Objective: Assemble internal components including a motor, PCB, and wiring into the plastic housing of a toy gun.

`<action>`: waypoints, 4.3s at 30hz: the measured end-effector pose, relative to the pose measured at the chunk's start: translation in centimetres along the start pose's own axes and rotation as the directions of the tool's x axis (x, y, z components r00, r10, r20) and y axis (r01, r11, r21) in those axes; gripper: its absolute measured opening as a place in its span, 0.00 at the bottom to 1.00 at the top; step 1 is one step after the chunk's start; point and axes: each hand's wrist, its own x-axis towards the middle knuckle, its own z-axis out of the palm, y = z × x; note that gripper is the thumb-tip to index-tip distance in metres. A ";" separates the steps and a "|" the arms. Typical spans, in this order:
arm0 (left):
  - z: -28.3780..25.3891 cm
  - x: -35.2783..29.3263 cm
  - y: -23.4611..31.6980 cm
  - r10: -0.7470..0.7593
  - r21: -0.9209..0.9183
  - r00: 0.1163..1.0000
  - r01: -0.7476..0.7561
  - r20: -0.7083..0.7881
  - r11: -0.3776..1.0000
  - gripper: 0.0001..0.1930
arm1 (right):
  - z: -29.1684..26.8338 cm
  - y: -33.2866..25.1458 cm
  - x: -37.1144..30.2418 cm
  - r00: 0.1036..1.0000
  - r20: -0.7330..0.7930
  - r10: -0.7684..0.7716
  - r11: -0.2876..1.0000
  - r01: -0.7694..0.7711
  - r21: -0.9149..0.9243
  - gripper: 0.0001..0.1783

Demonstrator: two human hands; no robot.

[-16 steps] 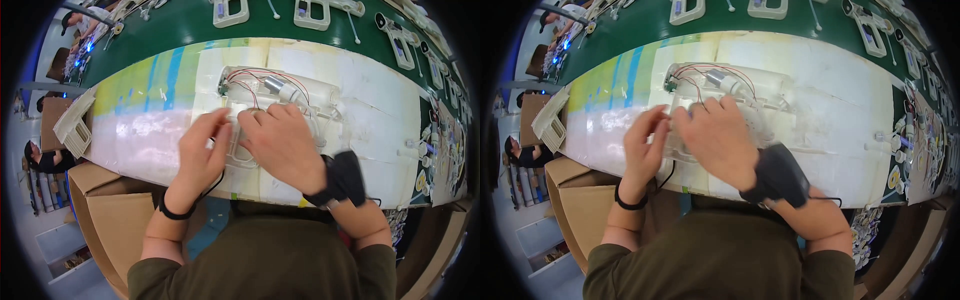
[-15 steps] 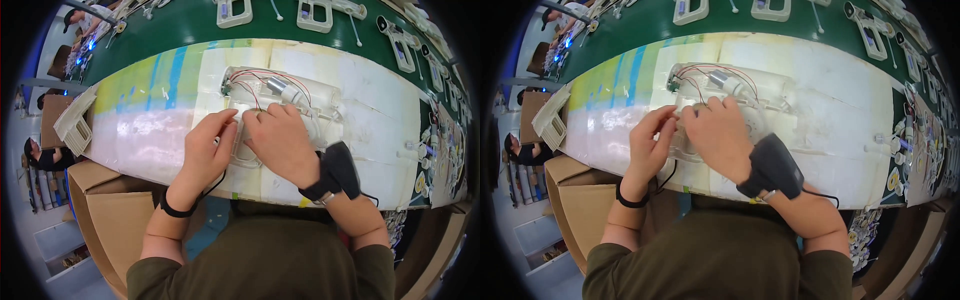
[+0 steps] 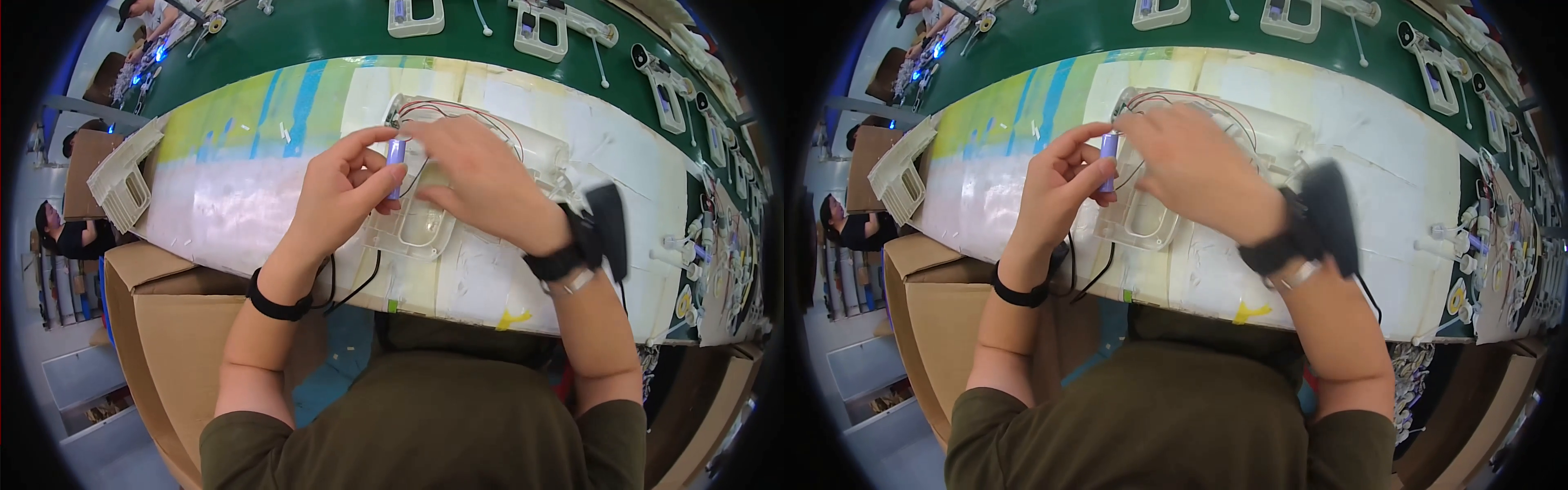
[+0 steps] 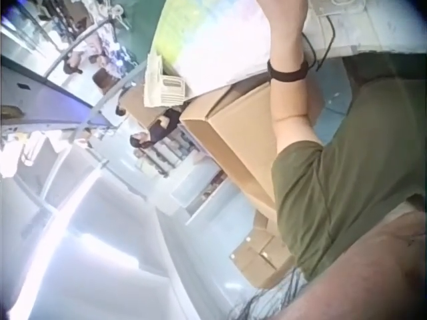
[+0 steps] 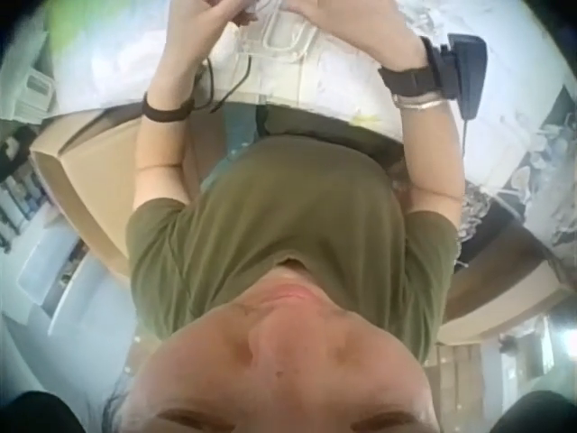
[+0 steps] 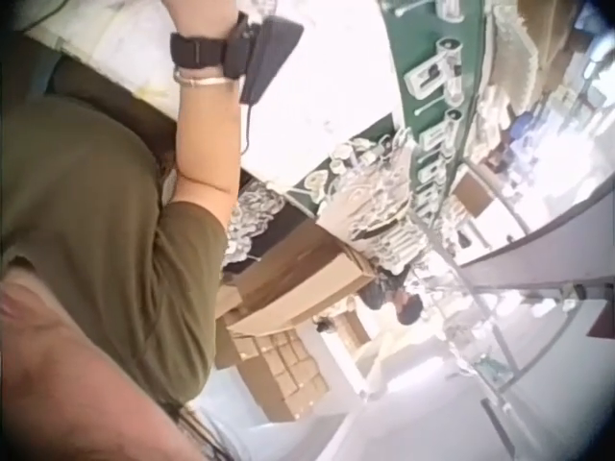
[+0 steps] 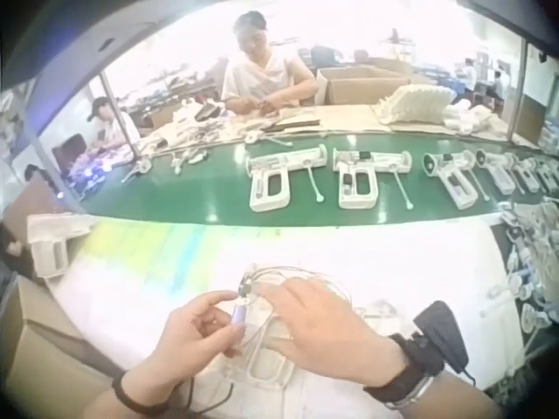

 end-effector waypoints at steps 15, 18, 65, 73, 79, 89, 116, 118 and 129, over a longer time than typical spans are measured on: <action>1.2 -1.0 -3.1 0.377 0.910 0.910 -0.292 0.171 0.295 0.07 | 1.6 3.6 2.1 0.900 0.428 -0.084 0.923 0.232 -0.307 0.06; 0.8 -1.1 -3.8 0.365 0.888 0.919 -0.286 0.149 0.360 0.07 | 1.7 3.5 2.4 0.889 0.444 -0.116 0.909 0.274 -0.312 0.06; 9.4 2.7 1.9 0.569 0.527 0.488 -0.843 0.662 0.111 0.21 | -7.8 -1.0 -9.7 0.863 0.058 0.501 0.587 -0.388 0.710 0.04; 4.3 5.2 1.6 0.455 -0.298 0.890 -0.433 0.006 0.851 0.07 | -6.0 0.0 -11.4 0.929 -0.032 0.368 0.928 -0.366 0.063 0.12; 2.4 6.0 2.2 0.152 -0.462 0.971 -0.051 0.183 0.885 0.12 | -4.4 2.2 -11.5 0.996 0.059 0.069 0.969 -0.053 -0.243 0.12; 9.5 4.0 2.5 0.249 0.604 0.783 -0.604 0.569 0.520 0.11 | -6.4 -0.7 -7.6 0.904 -0.232 0.358 0.924 -0.379 -0.050 0.13; 3.2 5.1 -2.6 0.324 0.843 0.820 -0.527 0.472 0.104 0.43 | -7.6 7.0 -5.8 0.777 0.065 0.626 0.752 -0.580 -0.312 0.22; 3.2 5.0 -2.4 0.319 0.845 0.828 -0.519 0.461 0.130 0.42 | -6.0 6.3 -6.8 0.769 -0.040 0.638 0.717 -0.612 -0.332 0.21; 3.3 5.1 -2.4 0.350 0.834 0.810 -0.538 0.470 0.125 0.41 | -7.6 6.7 -5.9 0.775 0.110 0.622 0.747 -0.546 -0.380 0.19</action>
